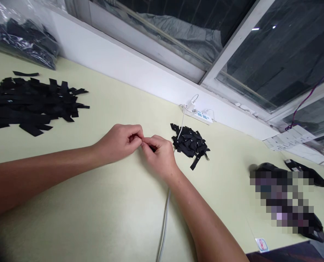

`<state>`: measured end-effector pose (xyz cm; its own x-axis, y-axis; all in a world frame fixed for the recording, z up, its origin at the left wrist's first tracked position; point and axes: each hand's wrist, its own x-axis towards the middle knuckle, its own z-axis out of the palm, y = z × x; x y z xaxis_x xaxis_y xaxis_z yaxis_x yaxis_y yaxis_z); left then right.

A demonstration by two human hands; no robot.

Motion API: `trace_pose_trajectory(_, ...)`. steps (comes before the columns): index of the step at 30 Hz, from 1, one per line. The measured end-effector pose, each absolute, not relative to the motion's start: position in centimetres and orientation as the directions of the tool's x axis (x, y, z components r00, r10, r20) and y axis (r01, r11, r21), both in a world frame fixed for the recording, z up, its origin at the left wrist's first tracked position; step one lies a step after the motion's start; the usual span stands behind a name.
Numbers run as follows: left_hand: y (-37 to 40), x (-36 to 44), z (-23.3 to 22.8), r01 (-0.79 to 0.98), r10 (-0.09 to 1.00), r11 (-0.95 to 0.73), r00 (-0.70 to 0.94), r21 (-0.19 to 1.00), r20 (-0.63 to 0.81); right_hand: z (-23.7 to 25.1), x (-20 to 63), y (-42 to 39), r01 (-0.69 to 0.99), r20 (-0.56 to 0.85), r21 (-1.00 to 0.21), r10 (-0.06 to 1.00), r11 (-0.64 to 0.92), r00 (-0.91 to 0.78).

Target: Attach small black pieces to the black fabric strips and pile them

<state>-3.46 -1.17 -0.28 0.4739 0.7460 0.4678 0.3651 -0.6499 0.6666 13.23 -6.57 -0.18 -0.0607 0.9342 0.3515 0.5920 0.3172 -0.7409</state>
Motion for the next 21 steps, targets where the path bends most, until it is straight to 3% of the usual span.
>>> trace_pose_trajectory(5, -1.0, -3.4, -0.4, 0.389, 0.764, -0.628, 0.471, 0.674, 0.44, -0.3, 13.7, -5.8, 0.363, 0.133, -0.926, 0.99, 0.104, 0.054)
trace_pose_trajectory(8, -0.9, -3.4, -0.5, 0.401, 0.776, -0.615, 0.465, 0.679, 0.427, -0.3, 14.0, -5.5, 0.29, 0.052, -0.956, 0.996, 0.03, 0.07)
trace_pose_trajectory(16, -0.6, -3.4, -0.7, 0.408, 0.772, -0.622, 0.464, 0.669, 0.434, -0.3, 14.5, -5.2, 0.331, 0.041, -0.944, 0.996, 0.014, 0.075)
trace_pose_trajectory(21, -0.6, -3.5, -0.7, 0.399, 0.776, -0.621, 0.436, 0.674, 0.457, -0.4, 15.1, -5.3, 0.484, 0.093, -0.874, 0.992, 0.039, 0.087)
